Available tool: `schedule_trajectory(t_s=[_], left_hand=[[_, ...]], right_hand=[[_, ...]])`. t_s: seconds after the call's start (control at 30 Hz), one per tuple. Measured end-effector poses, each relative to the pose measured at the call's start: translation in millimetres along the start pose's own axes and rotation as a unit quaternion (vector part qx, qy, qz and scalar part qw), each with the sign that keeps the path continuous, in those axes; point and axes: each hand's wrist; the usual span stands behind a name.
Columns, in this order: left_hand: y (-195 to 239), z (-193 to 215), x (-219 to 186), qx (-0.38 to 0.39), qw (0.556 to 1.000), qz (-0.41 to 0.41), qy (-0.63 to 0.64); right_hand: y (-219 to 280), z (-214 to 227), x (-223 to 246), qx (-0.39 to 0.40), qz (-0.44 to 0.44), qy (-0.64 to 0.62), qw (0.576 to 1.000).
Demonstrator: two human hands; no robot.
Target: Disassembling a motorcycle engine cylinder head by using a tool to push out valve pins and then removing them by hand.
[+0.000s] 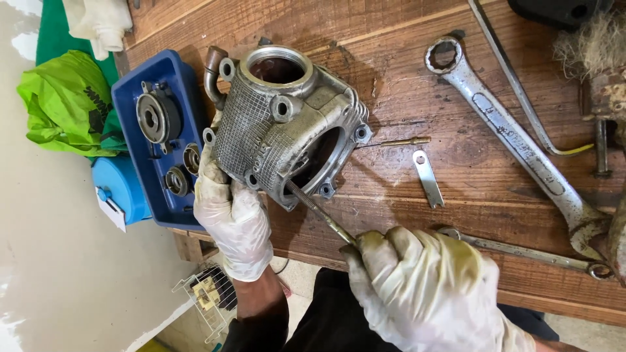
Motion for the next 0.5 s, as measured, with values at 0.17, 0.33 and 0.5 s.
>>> schedule_trajectory(t_s=[0.17,0.33,0.5], left_hand=[[3.6,3.8,6.9,0.010,0.999,-0.036,0.013],[1.4,4.0,-1.8,0.009,0.998,-0.017,-0.061],[0.2,1.1,-7.7,0.010,0.999,-0.021,-0.026]], right_hand=[[-5.2,-5.5,-3.0,-0.039,-0.138,-0.298,0.944],[2.4,-7.2,-5.3,0.168,-0.537,-0.587,0.581],[5.0,-5.4,-2.6,0.179,-0.630,-0.541,0.528]])
Point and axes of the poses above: each hand's wrist, its own y-axis away from the middle knuckle, its own z-axis out of the back of the hand, x = y × z, and after that the axes turned 14 degrees about -x, right-handed
